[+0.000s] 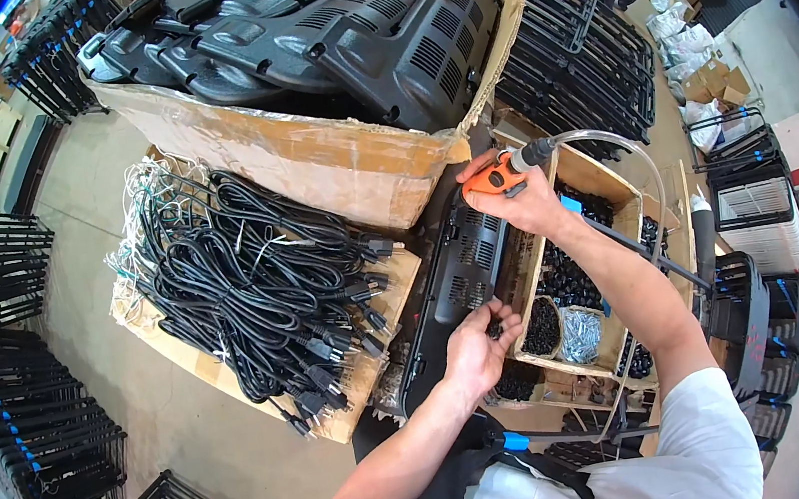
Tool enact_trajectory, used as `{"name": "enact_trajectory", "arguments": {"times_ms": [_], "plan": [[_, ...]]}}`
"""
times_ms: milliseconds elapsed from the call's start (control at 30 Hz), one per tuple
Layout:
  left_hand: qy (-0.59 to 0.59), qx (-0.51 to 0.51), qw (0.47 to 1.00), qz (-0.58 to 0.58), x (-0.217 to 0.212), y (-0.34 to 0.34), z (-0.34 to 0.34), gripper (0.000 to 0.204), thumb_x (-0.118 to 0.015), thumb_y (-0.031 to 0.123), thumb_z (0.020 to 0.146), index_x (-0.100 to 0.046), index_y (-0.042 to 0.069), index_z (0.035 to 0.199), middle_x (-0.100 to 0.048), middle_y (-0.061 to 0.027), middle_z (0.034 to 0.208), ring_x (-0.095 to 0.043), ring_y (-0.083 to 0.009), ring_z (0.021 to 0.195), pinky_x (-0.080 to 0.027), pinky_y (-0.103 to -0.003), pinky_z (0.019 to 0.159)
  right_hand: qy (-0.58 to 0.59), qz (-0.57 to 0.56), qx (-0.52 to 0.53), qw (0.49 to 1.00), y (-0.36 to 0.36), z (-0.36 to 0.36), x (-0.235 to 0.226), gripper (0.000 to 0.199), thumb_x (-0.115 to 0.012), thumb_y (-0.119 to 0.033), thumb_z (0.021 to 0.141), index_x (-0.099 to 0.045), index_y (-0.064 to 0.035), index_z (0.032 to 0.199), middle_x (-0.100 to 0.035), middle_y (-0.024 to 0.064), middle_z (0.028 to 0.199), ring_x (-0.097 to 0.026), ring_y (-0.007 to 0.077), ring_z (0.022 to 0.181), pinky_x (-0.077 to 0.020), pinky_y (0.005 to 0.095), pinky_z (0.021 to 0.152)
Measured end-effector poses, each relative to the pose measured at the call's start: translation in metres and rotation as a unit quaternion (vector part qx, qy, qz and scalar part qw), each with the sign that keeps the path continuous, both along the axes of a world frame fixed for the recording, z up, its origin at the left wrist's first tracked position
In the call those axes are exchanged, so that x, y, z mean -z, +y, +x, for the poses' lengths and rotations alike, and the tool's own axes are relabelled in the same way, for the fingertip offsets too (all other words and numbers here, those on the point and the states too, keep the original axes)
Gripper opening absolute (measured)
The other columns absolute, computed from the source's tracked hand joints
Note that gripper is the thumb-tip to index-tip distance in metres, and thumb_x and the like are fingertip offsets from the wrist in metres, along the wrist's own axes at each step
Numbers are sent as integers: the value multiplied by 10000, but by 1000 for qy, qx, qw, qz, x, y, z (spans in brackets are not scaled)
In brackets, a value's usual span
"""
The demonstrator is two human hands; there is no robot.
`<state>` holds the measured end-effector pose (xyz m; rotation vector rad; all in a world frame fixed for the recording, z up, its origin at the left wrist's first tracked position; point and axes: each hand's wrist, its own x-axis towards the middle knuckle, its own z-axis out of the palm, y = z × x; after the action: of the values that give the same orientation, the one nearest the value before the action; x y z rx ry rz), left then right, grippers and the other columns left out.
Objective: Assemble components of a sports equipment frame using an electric screwdriver and hand tools.
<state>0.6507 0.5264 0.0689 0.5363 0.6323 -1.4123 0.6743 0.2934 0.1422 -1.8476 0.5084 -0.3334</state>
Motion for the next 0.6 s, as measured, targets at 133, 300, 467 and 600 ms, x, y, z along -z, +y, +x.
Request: {"name": "enact_trajectory", "arguments": {"times_ms": [133,300,467,600], "plan": [[-39,86,995,21,2,28,-4,272,-500,208,1133,-593,-5,1274,-656,-125,1091,-683,-265,981,-609,-389,858,1,-47,25,999,-5,-3,4,425,-863,-104,852,-690,-22,1231,-752,72,1164,-696,148,1086,-570,336,971],[-108,102,989,-2,-2,45,5,263,-459,185,1143,-597,32,1307,-668,-78,1053,-669,-234,944,-575,-364,828,-89,17,127,988,31,-49,-51,493,-849,-61,866,-652,-13,1314,-749,86,1221,-696,179,1143,-572,358,1010],[-143,201,969,-29,7,42,-21,236,-485,165,1137,-621,27,1273,-675,-90,1052,-661,-220,958,-565,-349,852,-60,-94,290,950,120,-189,-116,492,-829,-114,863,-653,14,1305,-774,132,1220,-721,202,1117,-559,374,1034],[-207,361,907,-64,29,24,-82,201,-549,176,1113,-675,30,1173,-690,-74,1058,-671,-212,985,-539,-362,921,-80,-35,480,873,248,-323,-138,546,-770,-112,878,-578,34,1368,-738,220,1242,-707,302,1185,-539,443,1073]]}}
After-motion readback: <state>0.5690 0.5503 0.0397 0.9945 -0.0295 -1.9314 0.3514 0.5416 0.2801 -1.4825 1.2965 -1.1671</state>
